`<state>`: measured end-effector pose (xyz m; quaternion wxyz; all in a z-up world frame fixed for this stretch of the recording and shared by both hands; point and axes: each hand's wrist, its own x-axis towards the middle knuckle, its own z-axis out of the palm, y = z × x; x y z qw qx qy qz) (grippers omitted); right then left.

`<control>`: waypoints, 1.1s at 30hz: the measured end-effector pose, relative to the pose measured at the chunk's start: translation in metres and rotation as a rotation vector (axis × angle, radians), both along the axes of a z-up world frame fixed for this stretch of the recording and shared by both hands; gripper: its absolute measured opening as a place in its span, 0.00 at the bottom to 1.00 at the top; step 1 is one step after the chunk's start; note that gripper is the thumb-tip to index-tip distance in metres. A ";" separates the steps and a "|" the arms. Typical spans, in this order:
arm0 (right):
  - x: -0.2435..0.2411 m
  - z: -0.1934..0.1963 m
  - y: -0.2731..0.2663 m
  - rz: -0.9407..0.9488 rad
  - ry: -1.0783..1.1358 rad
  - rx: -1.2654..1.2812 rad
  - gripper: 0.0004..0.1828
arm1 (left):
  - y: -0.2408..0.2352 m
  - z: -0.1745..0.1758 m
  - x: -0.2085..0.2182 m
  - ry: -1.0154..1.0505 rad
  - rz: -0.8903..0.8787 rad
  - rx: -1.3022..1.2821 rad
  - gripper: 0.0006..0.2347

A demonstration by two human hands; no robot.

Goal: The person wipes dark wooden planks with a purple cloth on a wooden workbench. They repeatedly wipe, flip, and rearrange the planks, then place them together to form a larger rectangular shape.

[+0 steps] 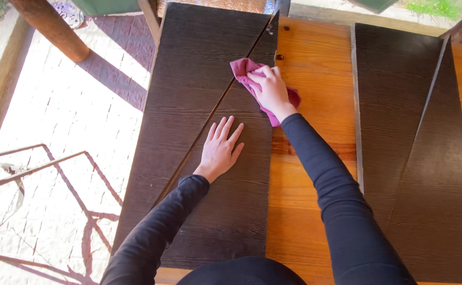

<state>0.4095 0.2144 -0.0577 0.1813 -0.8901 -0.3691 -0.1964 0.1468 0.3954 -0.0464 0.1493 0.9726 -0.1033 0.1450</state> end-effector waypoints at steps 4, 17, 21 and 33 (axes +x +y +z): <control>-0.059 0.015 0.008 0.072 0.012 -0.073 0.23 | 0.000 -0.001 -0.016 0.021 0.011 -0.008 0.25; -0.061 0.016 0.009 0.056 0.045 -0.092 0.21 | -0.002 -0.007 -0.018 -0.029 -0.006 -0.033 0.24; -0.135 0.038 0.018 0.184 0.092 -0.078 0.22 | 0.000 -0.008 -0.017 -0.082 -0.006 -0.019 0.21; -0.125 0.036 0.018 0.117 0.016 -0.070 0.21 | 0.010 -0.005 -0.093 -0.013 -0.070 -0.105 0.22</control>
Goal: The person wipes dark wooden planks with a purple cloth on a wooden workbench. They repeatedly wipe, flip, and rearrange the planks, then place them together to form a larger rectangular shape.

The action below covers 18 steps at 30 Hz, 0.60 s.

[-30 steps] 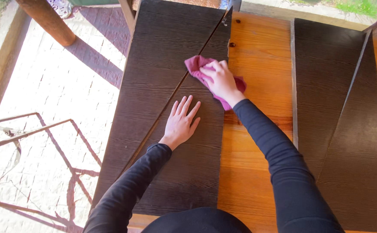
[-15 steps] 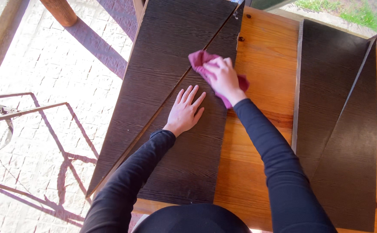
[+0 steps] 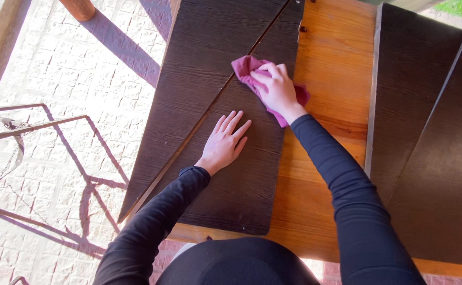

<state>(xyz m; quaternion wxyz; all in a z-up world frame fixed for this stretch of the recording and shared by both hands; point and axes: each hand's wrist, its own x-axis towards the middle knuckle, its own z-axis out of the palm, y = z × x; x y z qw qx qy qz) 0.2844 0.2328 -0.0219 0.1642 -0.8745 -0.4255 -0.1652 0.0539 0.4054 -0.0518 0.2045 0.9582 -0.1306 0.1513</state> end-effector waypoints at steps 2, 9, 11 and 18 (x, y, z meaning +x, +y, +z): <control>-0.023 0.002 -0.003 0.022 0.015 0.001 0.20 | -0.001 0.002 -0.008 -0.001 0.001 0.002 0.22; 0.003 0.007 -0.001 -0.038 0.010 0.013 0.21 | 0.001 0.006 -0.032 0.015 -0.020 0.029 0.22; 0.002 -0.001 0.000 -0.050 -0.012 0.009 0.21 | 0.002 0.004 -0.032 0.013 -0.021 0.028 0.22; -0.092 -0.004 0.007 0.088 0.035 -0.005 0.27 | 0.002 0.001 -0.034 0.003 -0.020 0.029 0.22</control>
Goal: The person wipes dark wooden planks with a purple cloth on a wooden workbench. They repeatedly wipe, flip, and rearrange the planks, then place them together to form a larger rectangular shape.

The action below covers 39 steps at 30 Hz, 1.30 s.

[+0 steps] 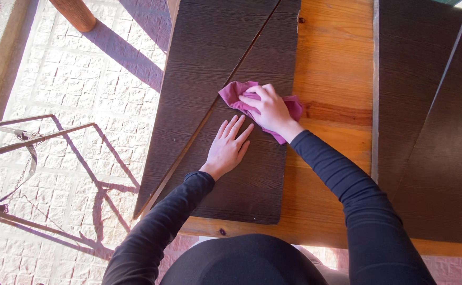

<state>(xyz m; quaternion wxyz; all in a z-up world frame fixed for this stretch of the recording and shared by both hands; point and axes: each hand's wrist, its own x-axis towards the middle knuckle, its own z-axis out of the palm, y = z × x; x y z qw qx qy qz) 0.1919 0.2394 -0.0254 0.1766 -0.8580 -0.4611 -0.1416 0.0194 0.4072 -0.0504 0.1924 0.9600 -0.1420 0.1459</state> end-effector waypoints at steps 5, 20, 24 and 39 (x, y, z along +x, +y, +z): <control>0.036 0.012 0.005 -0.042 -0.009 0.044 0.19 | -0.002 0.005 -0.030 -0.004 -0.020 -0.006 0.23; -0.003 0.004 0.005 -0.058 -0.067 0.032 0.19 | -0.020 0.015 -0.147 0.039 -0.131 -0.019 0.24; -0.016 0.013 0.009 -0.137 -0.055 0.054 0.17 | -0.020 0.015 -0.157 0.021 -0.134 -0.017 0.24; -0.077 -0.011 0.003 -0.059 -0.028 0.068 0.16 | -0.020 0.011 -0.185 -0.002 -0.178 -0.086 0.23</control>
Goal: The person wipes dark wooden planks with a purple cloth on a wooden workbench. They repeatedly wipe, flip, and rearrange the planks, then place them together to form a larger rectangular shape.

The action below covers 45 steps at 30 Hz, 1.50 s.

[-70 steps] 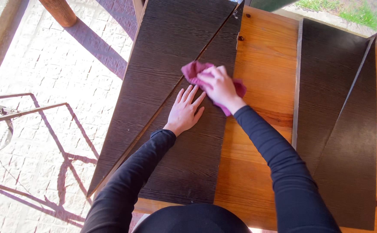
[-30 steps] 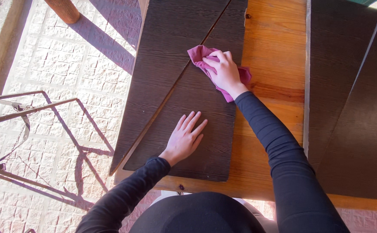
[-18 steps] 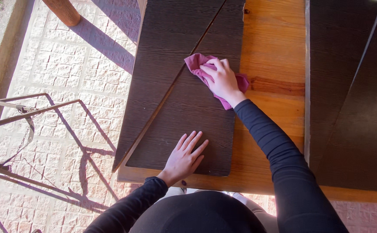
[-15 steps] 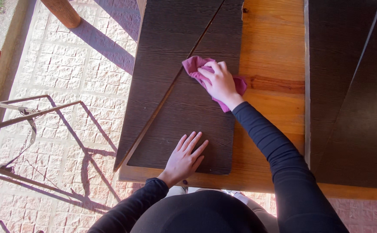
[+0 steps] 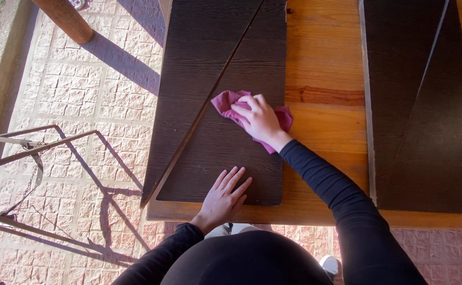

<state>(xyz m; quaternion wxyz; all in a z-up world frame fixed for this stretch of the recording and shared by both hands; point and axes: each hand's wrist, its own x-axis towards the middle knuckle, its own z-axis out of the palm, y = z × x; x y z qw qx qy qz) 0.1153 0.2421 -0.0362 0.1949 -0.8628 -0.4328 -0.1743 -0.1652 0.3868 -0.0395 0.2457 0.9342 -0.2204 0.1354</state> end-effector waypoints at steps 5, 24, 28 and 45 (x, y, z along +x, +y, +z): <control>-0.083 0.002 -0.008 0.104 0.013 -0.024 0.21 | 0.008 -0.002 -0.014 0.027 -0.025 -0.007 0.21; -0.121 0.001 -0.020 -0.040 0.003 -0.038 0.25 | 0.027 -0.013 -0.033 -0.061 0.000 -0.229 0.10; -0.180 0.001 -0.011 0.055 0.038 -0.048 0.24 | 0.029 -0.023 -0.042 -0.128 0.028 -0.227 0.09; -0.190 0.003 0.070 0.389 0.054 -0.010 0.26 | 0.041 -0.022 -0.057 -0.263 0.039 -0.281 0.02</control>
